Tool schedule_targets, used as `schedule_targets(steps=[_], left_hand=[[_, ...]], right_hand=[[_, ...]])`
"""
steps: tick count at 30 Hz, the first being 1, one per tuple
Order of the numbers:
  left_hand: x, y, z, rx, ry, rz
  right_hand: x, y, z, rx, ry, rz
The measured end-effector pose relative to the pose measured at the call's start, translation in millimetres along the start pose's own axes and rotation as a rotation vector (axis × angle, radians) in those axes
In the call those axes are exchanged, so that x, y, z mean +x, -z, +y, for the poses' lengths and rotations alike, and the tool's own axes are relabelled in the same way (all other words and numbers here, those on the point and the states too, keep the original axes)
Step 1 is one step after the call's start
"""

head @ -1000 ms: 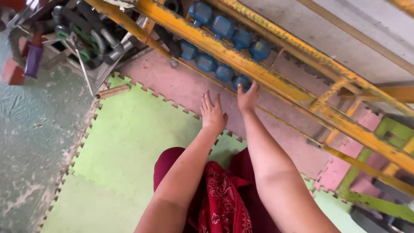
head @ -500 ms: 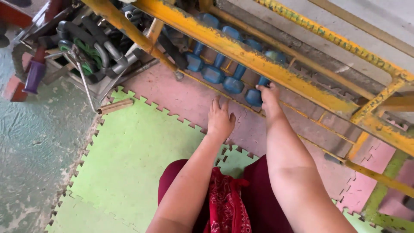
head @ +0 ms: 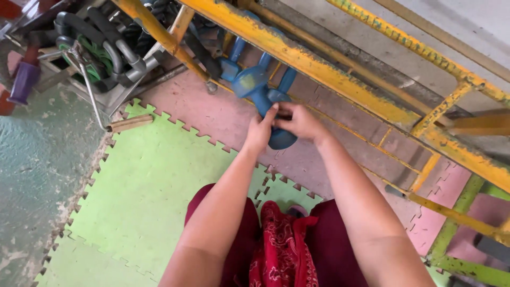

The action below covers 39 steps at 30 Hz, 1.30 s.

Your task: The recorder picks up dumbbells and cleans them using a spray bottle and cloth in a gym.

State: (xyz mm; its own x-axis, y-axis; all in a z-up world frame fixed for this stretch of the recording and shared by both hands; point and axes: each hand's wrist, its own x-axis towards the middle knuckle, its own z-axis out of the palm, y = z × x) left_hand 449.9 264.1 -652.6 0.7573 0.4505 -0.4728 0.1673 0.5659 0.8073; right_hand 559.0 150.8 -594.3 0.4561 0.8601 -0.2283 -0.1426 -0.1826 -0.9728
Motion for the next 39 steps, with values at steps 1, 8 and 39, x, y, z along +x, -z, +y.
schedule_targets(steps=[1,8,39], left_hand=[[-4,0,-3,-0.005,-0.001,0.008],[-38,36,23,0.069,0.0,0.102],[-218,51,69,0.479,0.203,0.083]], right_hand=[[4,8,0,-0.002,-0.003,-0.009],[49,52,15,0.057,-0.346,0.077],[-82,-102,-108,0.134,-0.644,0.196]])
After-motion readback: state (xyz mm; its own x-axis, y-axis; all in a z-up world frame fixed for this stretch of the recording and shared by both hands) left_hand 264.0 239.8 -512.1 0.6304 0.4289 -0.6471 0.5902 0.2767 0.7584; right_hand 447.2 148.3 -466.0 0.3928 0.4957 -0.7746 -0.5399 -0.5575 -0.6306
